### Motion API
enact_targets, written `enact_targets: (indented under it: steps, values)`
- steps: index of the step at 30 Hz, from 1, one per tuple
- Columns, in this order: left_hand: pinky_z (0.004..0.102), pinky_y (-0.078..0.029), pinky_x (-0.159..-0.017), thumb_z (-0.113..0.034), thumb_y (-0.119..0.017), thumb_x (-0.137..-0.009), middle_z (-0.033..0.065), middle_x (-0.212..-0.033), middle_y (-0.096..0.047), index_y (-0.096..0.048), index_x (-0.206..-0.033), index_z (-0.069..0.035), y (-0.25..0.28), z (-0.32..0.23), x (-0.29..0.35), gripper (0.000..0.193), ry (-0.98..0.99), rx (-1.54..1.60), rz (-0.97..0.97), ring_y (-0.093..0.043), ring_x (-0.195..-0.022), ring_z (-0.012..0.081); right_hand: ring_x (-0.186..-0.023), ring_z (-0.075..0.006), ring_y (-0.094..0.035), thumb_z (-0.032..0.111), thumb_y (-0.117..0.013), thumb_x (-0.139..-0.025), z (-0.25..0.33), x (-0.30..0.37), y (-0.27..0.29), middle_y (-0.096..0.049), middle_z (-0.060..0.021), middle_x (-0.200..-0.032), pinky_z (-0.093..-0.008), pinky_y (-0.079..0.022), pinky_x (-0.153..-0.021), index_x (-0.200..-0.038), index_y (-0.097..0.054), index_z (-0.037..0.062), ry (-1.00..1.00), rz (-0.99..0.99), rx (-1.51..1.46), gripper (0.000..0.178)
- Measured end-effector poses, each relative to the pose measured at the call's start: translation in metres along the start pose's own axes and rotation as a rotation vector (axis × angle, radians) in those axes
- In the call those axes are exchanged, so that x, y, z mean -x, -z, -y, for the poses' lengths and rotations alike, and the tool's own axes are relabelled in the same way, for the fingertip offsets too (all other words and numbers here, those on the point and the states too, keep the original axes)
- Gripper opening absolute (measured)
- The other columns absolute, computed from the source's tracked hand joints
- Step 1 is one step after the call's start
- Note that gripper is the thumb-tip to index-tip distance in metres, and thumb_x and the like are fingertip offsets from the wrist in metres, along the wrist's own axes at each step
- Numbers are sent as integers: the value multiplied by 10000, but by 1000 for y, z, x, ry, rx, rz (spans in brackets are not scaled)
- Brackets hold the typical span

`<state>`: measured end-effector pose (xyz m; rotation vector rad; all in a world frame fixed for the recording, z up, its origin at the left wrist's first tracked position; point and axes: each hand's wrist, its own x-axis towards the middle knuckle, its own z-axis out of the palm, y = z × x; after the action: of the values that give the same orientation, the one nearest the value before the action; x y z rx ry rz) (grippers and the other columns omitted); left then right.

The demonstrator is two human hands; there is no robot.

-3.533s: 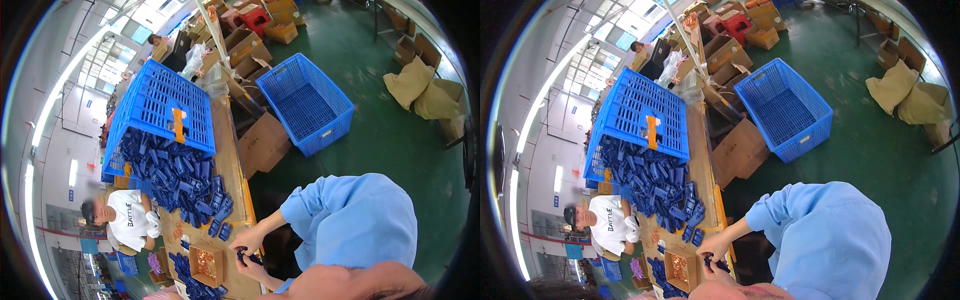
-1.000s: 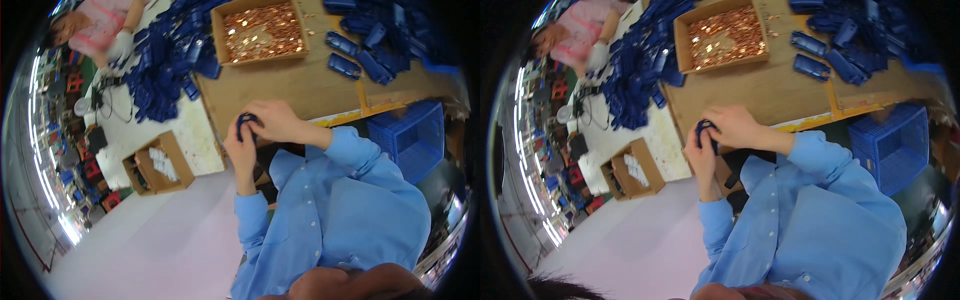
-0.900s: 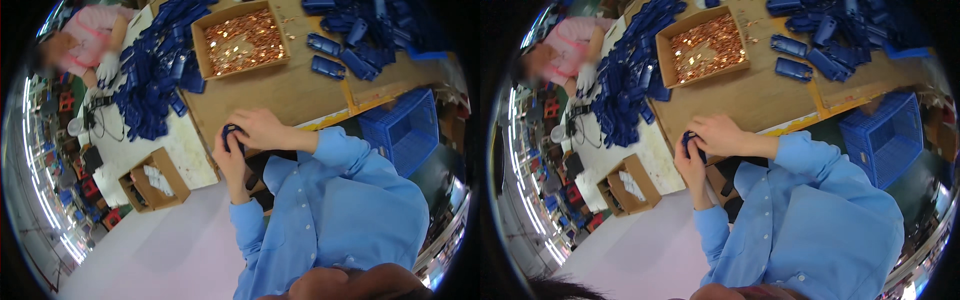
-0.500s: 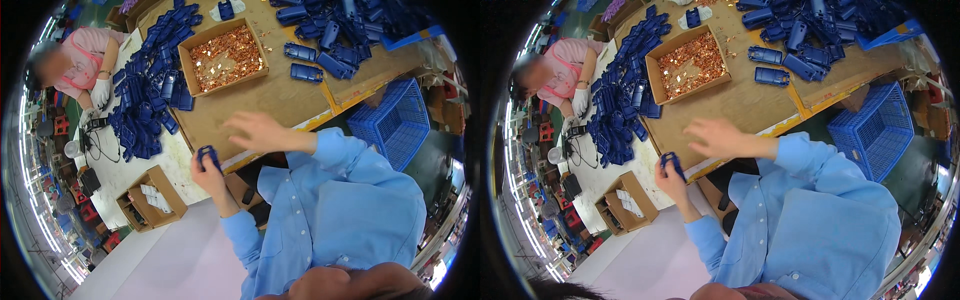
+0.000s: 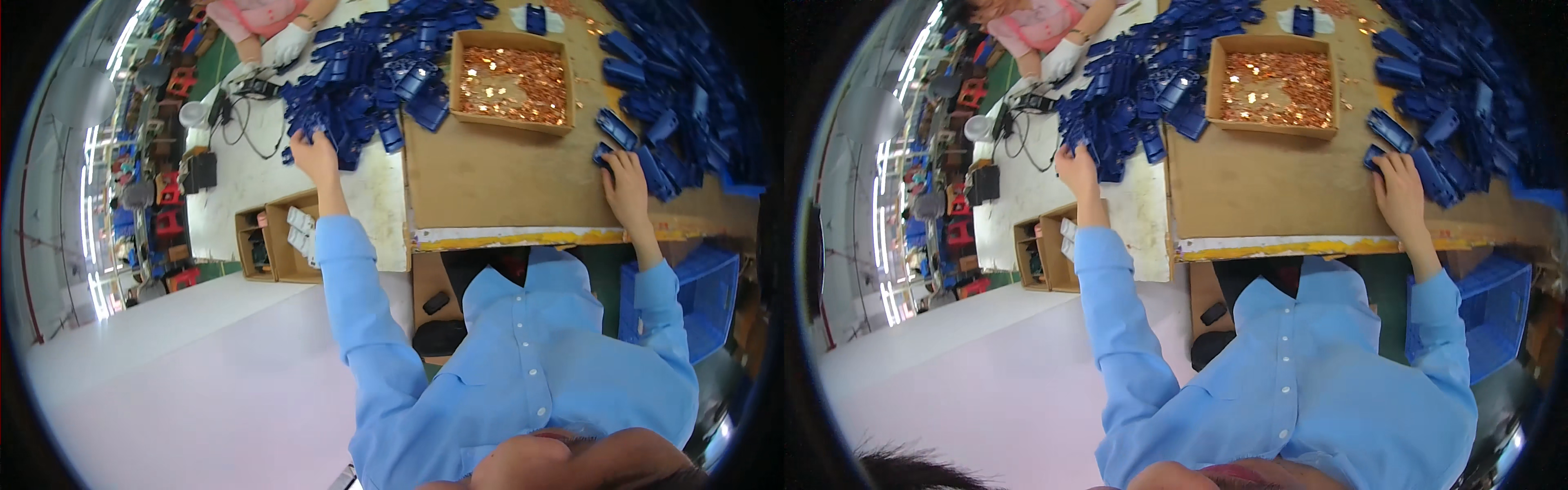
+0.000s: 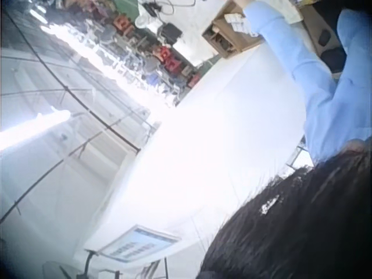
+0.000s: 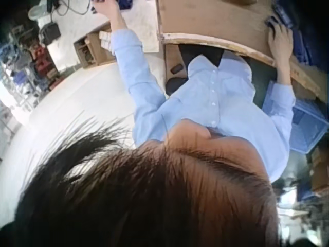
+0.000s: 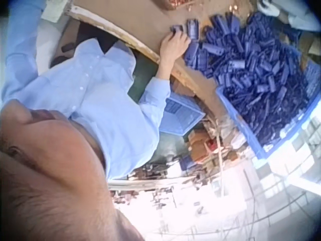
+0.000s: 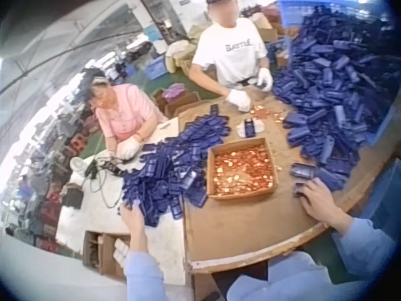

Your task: Assemble metal contacts into blue plastic electronic housings on a factory production floor.

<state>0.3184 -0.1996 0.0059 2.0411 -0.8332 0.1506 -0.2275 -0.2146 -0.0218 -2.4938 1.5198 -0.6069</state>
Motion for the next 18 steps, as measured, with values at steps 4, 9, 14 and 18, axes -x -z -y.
enact_targets:
  steps: [4, 9, 14, 18]
  values:
    - [393, -500, -845, -162, -665, -787, 209, -971, -685, -575, -1140, 55, -23, 5, -31, 424, -11, -15, 56, -663, -899, 341, -986, -347, -560, 19, -608, -846, 1, 5, -1, -593, -157, -1036, -391, -471, -849, -1033, -621, 6, -21, -16, -53, 188]
    - [428, -468, -900, -153, -637, -772, 221, -1099, -624, -578, -1157, 42, -9, 28, -34, 436, -289, -307, -50, -594, -1027, 357, -899, -327, -594, -7, -622, -835, 18, 8, 8, -614, -129, -941, -386, -475, -769, -1005, -649, 20, 108, -97, -204, 174]
    - [369, -486, -834, -191, -661, -848, 166, -1062, -632, -578, -1163, 28, 8, -58, 55, 393, -236, 152, 134, -609, -940, 251, -913, -312, -605, -3, -693, -732, 43, 14, 21, -627, -104, -936, -387, -495, -774, -969, -665, 44, 266, -122, -318, 243]
    - [287, -500, -730, -270, -597, -951, 108, -993, -670, -581, -1198, 12, 40, -117, 192, 375, 60, 436, 716, -625, -833, 156, -975, -271, -612, 36, -716, -705, 84, 11, 29, -649, -63, -955, -393, -490, -825, -950, -677, 78, 547, -106, -403, 251]
